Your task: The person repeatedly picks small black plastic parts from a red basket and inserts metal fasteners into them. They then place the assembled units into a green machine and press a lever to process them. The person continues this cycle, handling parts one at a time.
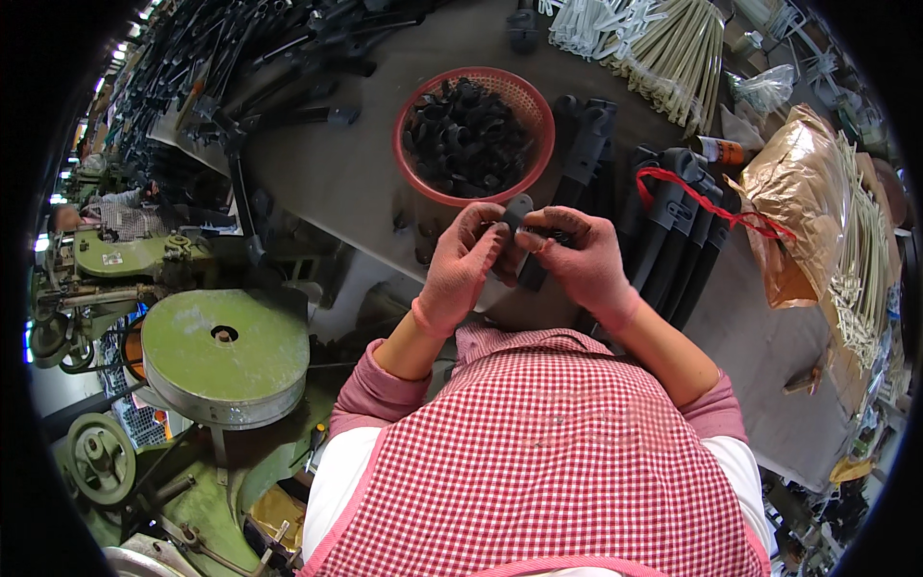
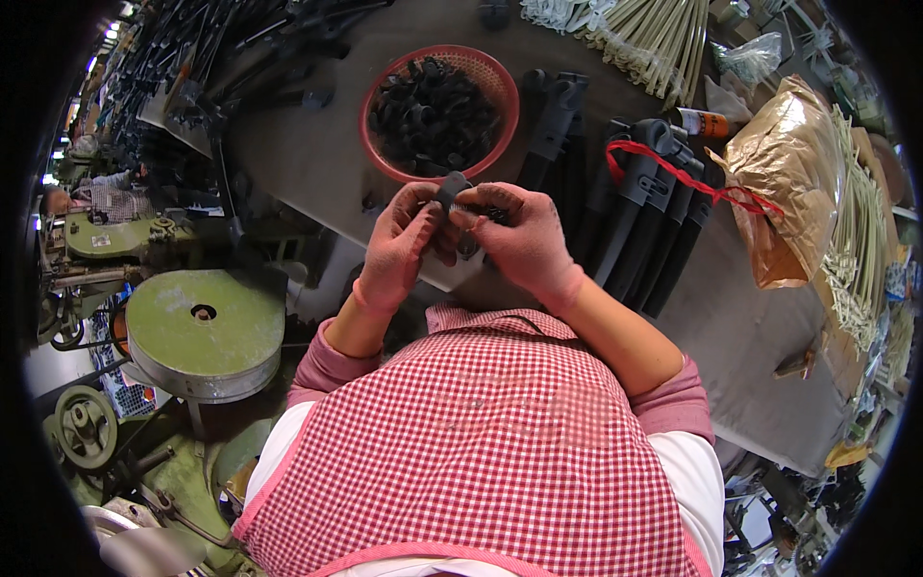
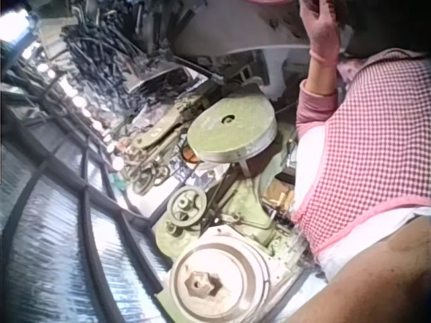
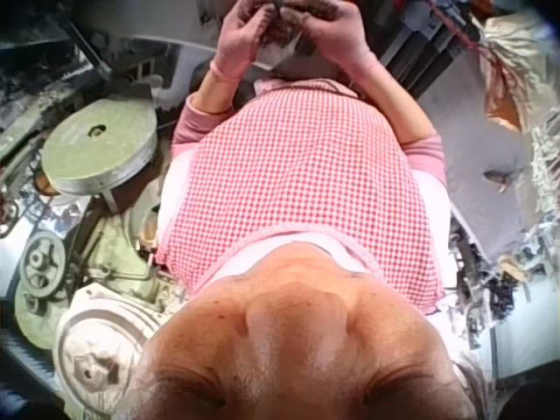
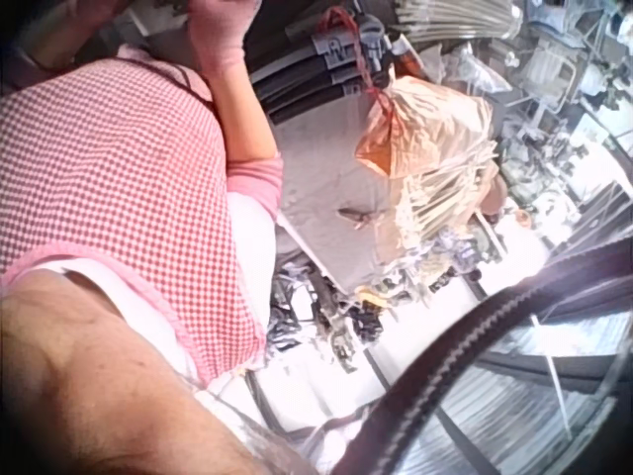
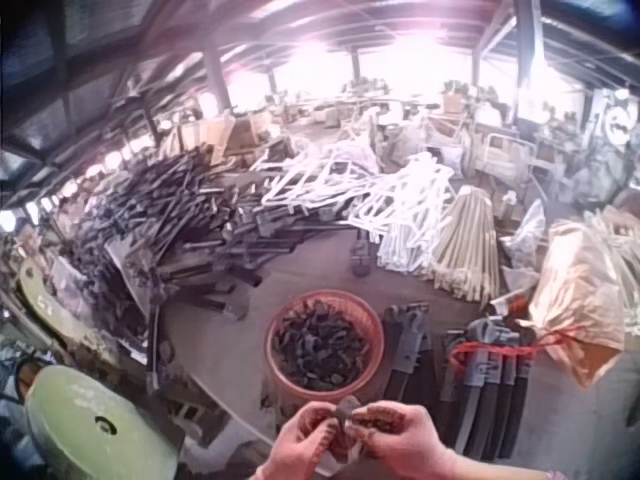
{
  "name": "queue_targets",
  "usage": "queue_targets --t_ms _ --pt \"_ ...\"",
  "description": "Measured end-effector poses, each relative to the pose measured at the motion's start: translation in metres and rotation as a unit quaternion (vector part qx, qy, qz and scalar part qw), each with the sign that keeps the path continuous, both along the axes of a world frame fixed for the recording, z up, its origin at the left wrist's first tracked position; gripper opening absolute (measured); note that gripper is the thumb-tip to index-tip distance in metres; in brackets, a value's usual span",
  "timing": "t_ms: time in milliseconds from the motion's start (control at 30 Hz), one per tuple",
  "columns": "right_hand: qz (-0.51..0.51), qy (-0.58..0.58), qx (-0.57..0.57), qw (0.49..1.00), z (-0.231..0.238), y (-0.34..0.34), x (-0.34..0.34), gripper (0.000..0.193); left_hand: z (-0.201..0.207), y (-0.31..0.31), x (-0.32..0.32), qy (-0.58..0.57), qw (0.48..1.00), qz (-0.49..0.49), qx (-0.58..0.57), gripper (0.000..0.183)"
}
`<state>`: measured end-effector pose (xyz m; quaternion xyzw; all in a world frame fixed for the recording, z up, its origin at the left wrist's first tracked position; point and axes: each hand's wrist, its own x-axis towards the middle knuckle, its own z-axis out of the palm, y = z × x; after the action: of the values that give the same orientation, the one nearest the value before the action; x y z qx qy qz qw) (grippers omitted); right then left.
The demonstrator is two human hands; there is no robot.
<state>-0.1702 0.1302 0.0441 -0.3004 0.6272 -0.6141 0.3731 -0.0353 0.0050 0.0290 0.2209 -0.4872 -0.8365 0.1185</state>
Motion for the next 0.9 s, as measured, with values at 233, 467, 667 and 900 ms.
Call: queue_targets --t_ms 233,467,667,900 --pt "0.065 -0.083 0.108 0.989 -0.022 0.013 0.014 0.019 -0.031 0.017 0.030 -0.014 0.999 -0.018 0.044 0.020" --pt "0.117 -0.290 0.120 0.942 -0.043 0.013 0.010 0.028 -0.105 -0.002 0.081 -0.107 0.989 0.076 -0.061 0.028" --pt "-0.011 -0.504 0.163 0.848 -0.047 0.021 -0.014 0.011 -0.212 -0.125 0.126 -0.421 0.718 0.116 -0.542 0.033" --pt "0.011 -0.460 0.079 0.884 -0.059 0.042 -0.028 0.020 -0.175 -0.141 0.089 -0.316 0.646 0.130 -0.682 0.028"
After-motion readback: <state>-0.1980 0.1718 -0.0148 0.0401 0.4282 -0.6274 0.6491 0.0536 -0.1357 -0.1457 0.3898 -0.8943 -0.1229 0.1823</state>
